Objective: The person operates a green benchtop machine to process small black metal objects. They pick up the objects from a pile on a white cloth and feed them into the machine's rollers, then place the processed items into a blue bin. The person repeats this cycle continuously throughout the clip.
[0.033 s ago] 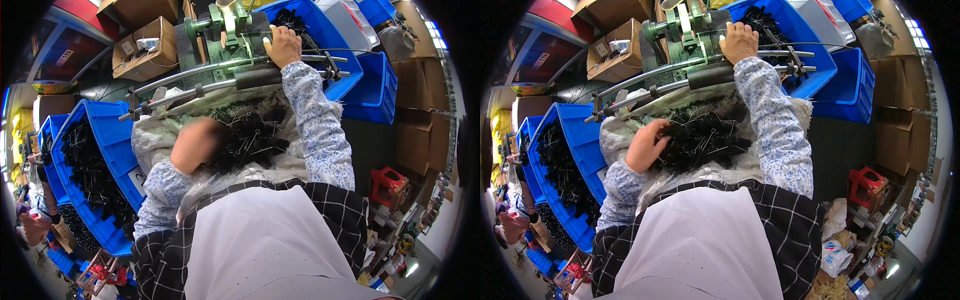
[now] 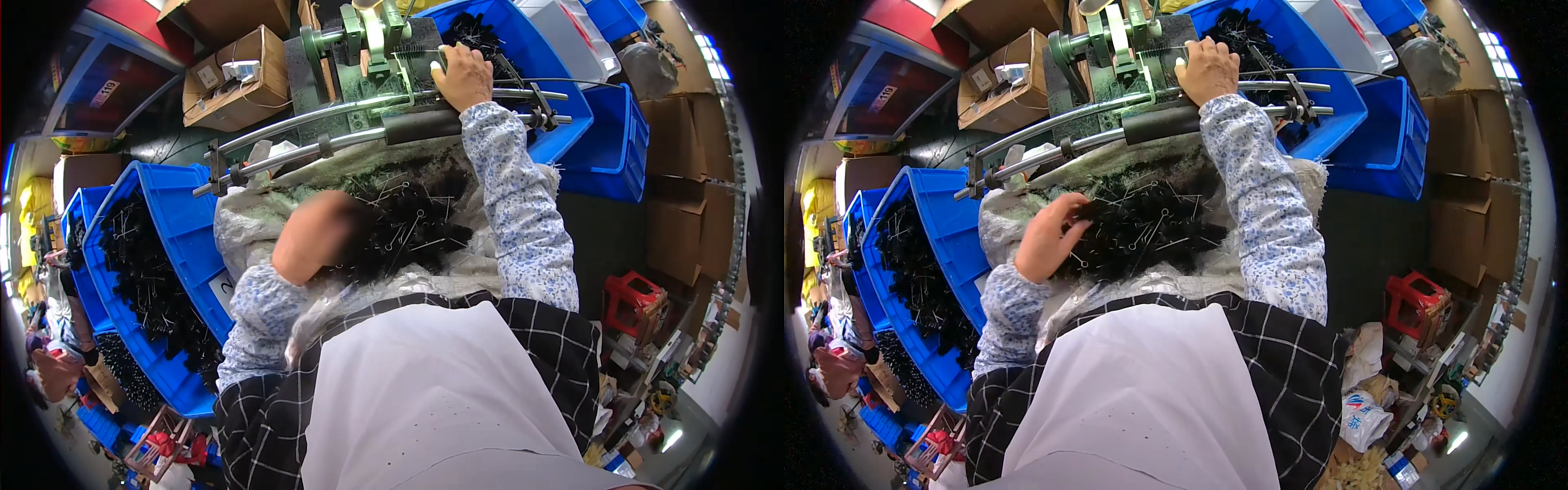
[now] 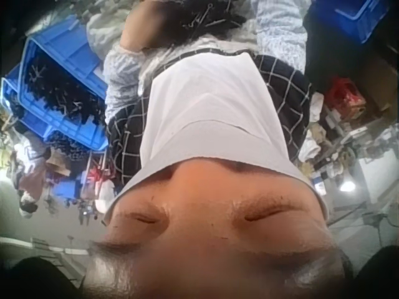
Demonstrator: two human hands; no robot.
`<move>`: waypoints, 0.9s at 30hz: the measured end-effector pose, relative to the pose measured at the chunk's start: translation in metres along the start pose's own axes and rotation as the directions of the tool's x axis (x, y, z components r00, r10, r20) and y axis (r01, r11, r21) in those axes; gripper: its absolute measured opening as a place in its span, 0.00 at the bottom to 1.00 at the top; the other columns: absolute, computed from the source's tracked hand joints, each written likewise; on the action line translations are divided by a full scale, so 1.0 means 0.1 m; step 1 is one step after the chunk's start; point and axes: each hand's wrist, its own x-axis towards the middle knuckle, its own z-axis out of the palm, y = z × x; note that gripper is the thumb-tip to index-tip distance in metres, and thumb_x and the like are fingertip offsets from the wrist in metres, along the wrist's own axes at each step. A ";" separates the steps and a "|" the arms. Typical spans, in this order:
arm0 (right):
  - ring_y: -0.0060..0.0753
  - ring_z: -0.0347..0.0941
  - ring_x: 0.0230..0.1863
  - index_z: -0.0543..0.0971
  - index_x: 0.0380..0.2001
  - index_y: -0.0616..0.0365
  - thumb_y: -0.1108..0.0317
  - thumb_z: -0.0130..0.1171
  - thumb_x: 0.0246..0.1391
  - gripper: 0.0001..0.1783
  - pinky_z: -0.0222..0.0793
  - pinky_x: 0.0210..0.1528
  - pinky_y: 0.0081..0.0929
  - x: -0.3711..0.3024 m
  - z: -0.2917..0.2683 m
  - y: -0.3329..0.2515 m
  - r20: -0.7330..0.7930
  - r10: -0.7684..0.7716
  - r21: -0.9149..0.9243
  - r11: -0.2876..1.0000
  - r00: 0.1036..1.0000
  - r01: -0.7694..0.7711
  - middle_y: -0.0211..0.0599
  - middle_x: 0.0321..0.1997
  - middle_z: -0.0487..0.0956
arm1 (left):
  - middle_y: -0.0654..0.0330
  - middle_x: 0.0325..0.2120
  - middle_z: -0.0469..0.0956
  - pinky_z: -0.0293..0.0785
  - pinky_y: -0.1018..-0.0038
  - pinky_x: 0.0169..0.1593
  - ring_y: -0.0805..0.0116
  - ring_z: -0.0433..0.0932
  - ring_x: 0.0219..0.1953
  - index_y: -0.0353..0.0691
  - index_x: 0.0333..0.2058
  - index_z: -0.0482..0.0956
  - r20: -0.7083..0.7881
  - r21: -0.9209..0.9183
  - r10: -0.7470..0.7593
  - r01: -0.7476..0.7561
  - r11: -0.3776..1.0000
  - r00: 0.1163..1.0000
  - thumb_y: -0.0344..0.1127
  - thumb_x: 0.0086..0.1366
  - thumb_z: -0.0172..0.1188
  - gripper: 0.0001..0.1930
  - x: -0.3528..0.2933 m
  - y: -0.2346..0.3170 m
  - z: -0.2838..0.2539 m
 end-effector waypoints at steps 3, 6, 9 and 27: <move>0.38 0.71 0.44 0.76 0.36 0.55 0.62 0.55 0.43 0.15 0.63 0.42 0.39 -0.02 0.10 0.00 -0.056 -0.027 0.083 0.996 0.998 0.031 0.38 0.34 0.77 | 0.57 0.27 0.73 0.70 0.72 0.33 0.66 0.74 0.27 0.37 0.38 0.71 -0.018 -0.115 0.014 -0.016 0.993 1.000 0.26 0.50 0.58 0.14 -0.06 0.11 -0.21; 0.38 0.74 0.39 0.76 0.32 0.56 0.64 0.55 0.43 0.12 0.65 0.39 0.39 0.00 0.12 -0.19 -0.064 -0.035 0.108 0.993 0.997 0.042 0.37 0.31 0.78 | 0.59 0.23 0.70 0.68 0.75 0.30 0.70 0.71 0.24 0.38 0.37 0.71 -0.018 -0.119 0.028 -0.030 0.992 0.999 0.26 0.49 0.59 0.14 -0.10 0.21 -0.42; 0.36 0.75 0.34 0.75 0.29 0.54 0.65 0.53 0.44 0.08 0.65 0.38 0.37 0.02 0.08 -0.49 -0.002 -0.026 0.101 0.995 1.000 0.026 0.36 0.29 0.78 | 0.61 0.20 0.67 0.66 0.76 0.27 0.72 0.67 0.21 0.38 0.35 0.70 -0.065 -0.093 0.041 -0.047 0.995 0.997 0.26 0.46 0.59 0.14 -0.12 0.26 -0.51; 0.43 0.72 0.45 0.77 0.43 0.45 0.61 0.48 0.53 0.15 0.67 0.47 0.39 0.28 0.04 0.36 0.147 0.050 0.095 0.993 0.988 -0.064 0.37 0.45 0.75 | 0.64 0.23 0.68 0.66 0.80 0.32 0.77 0.66 0.25 0.37 0.36 0.71 -0.217 -0.169 0.110 -0.149 0.974 0.970 0.23 0.48 0.55 0.13 0.02 0.23 -0.46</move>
